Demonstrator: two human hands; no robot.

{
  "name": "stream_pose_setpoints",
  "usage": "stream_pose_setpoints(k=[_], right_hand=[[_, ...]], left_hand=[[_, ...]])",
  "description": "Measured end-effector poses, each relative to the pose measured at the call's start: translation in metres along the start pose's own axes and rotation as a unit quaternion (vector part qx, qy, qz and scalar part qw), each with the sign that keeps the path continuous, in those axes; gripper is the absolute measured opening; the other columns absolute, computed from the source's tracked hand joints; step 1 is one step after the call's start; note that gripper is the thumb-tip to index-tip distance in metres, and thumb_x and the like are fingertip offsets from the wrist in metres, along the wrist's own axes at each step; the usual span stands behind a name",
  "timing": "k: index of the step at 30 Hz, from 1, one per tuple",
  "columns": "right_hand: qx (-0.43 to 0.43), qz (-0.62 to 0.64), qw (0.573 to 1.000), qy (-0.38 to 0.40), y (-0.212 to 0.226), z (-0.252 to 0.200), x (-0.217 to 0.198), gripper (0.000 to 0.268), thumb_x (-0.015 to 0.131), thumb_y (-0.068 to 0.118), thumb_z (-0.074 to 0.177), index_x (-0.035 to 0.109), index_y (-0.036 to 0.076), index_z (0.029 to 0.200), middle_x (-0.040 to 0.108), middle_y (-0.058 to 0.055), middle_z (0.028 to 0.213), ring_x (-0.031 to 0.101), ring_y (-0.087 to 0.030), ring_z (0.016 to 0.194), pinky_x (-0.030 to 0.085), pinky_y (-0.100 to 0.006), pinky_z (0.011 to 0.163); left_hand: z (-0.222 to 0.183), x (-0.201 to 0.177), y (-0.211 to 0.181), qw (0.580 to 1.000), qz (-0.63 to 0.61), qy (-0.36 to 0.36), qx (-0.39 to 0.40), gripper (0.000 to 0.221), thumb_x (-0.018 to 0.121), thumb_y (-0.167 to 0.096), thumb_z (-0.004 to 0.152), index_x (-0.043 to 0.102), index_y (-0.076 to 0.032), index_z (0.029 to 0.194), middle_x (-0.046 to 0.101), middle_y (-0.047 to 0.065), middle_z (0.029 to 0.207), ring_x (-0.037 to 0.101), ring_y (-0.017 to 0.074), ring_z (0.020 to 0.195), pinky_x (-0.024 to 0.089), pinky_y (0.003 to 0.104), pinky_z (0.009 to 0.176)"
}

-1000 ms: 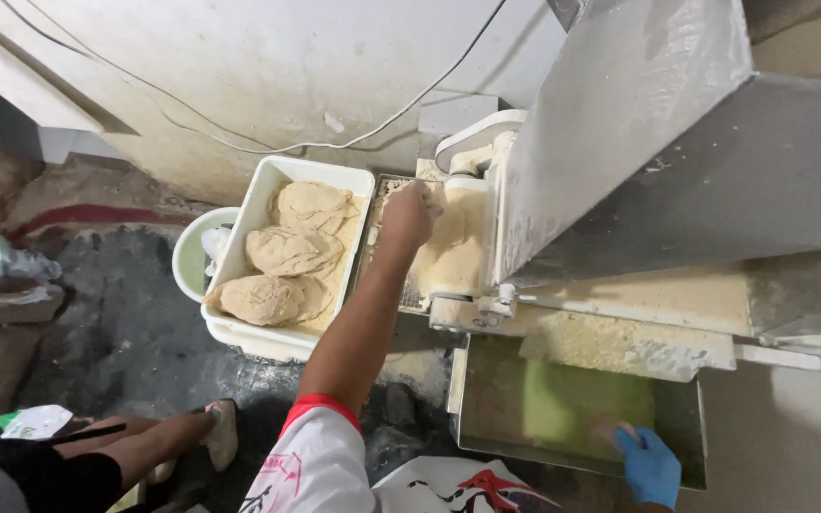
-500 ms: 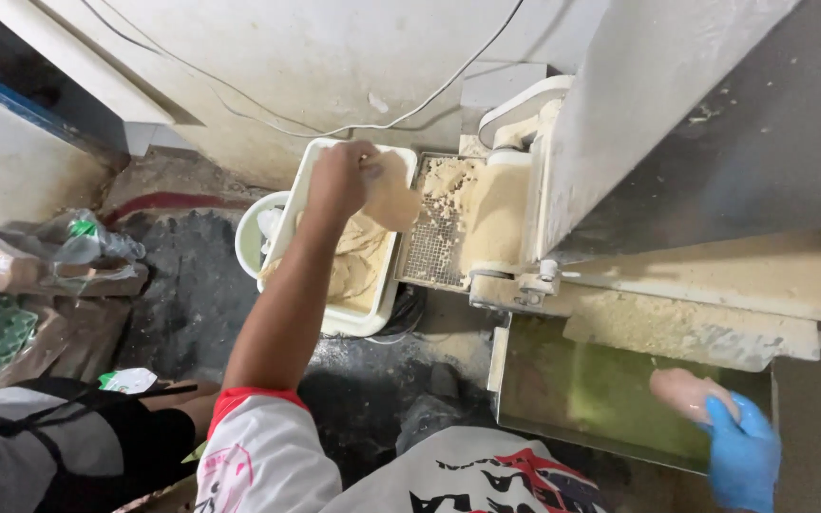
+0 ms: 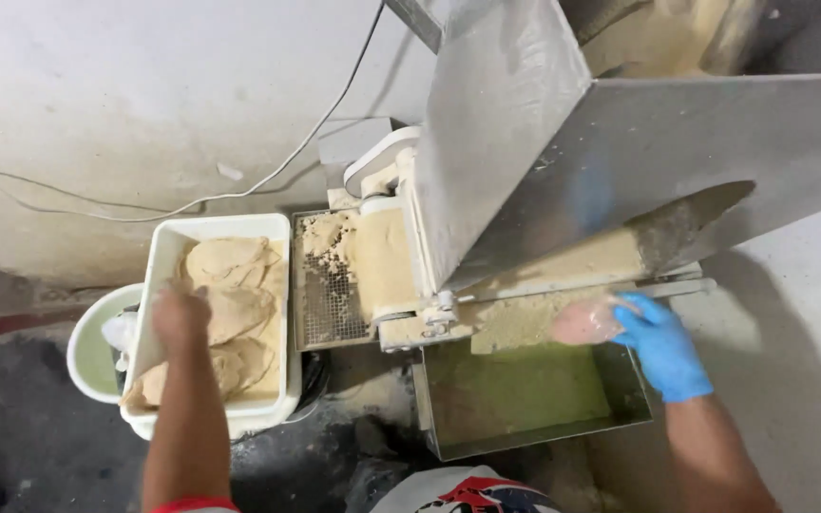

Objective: A person is breading chicken fillets by dipping them in a liquid mixture and then feeding them into an industrial breading machine.

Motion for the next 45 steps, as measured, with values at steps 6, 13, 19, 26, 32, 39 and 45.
stream_pose_setpoints(k=[6,13,19,26,32,39,45], right_hand=[[-0.211,-0.341,0.912,-0.088,0.094,0.087,-0.010,0.032,0.060,0.014,0.101,0.074,0.012,0.130,0.076,-0.013,0.119,0.067,-0.031,0.104,0.049,-0.040,0.092],[-0.342,-0.416,0.843,-0.010,0.017,0.056,0.154,0.021,0.067,0.020,0.101,0.074,0.006,0.115,0.074,-0.021,0.113,0.070,-0.038,0.114,0.056,-0.051,0.102],[-0.109,-0.361,0.866,0.330,-0.185,-0.038,0.182,0.040,0.065,0.040,0.100,0.075,0.014,0.129,0.071,-0.020,0.139,0.061,-0.044,0.134,0.045,-0.055,0.119],[0.063,-0.528,0.809,0.252,-0.412,0.093,0.094,0.119,0.094,0.068,0.070,0.044,0.017,0.165,0.044,-0.016,0.170,0.032,-0.044,0.158,0.035,-0.057,0.127],[0.008,-0.634,0.696,0.336,-0.450,0.094,0.104,0.111,0.090,0.068,0.065,0.053,0.018,0.157,0.060,-0.008,0.157,0.054,-0.029,0.149,0.044,-0.042,0.128],[0.037,-0.648,0.644,0.405,-0.429,0.081,0.105,0.037,0.075,0.035,0.071,0.076,0.024,0.106,0.074,-0.002,0.095,0.072,-0.018,0.086,0.059,-0.030,0.071],[0.011,-0.574,0.709,0.409,-0.406,0.088,0.103,0.053,0.092,0.064,0.070,0.071,0.026,0.101,0.076,0.000,0.110,0.072,-0.020,0.098,0.053,-0.033,0.081]], left_hand=[[-0.144,-0.096,-0.271,0.929,-0.278,0.226,0.092,0.055,0.069,-0.036,0.103,0.055,-0.010,0.150,0.063,0.012,0.149,0.067,0.0278,0.125,0.058,0.048,0.105],[-0.107,0.048,-0.355,0.925,-0.273,0.241,0.110,0.069,0.069,-0.058,0.098,0.050,-0.018,0.151,0.071,0.012,0.138,0.067,0.0345,0.130,0.056,0.055,0.110],[-0.076,0.075,-0.335,0.906,-0.355,0.219,0.072,0.054,0.076,-0.044,0.096,0.068,-0.007,0.134,0.073,0.023,0.128,0.067,0.0481,0.124,0.056,0.059,0.104],[-0.097,-0.015,-0.344,0.930,-0.323,0.158,0.073,0.039,0.068,-0.031,0.101,0.067,-0.006,0.132,0.072,0.026,0.119,0.067,0.0479,0.121,0.055,0.057,0.103],[-0.132,-0.097,-0.358,0.951,-0.273,0.118,0.084,0.036,0.063,-0.027,0.105,0.060,-0.011,0.136,0.074,0.026,0.119,0.068,0.0473,0.123,0.053,0.058,0.107],[-0.143,-0.145,-0.381,0.964,-0.211,0.117,0.109,0.015,0.056,-0.025,0.110,0.059,-0.015,0.120,0.075,0.015,0.110,0.068,0.0357,0.098,0.051,0.050,0.081],[-0.147,-0.188,-0.378,0.966,-0.200,0.081,0.141,0.024,0.061,-0.021,0.108,0.062,-0.008,0.128,0.076,0.019,0.120,0.071,0.0399,0.105,0.055,0.051,0.085]])
Point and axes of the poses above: each hand's wrist, its own z-axis towards the middle knuckle, its own x-axis out of the palm, y = z × x, the point moved 9 cm from there along z, towards the middle knuckle
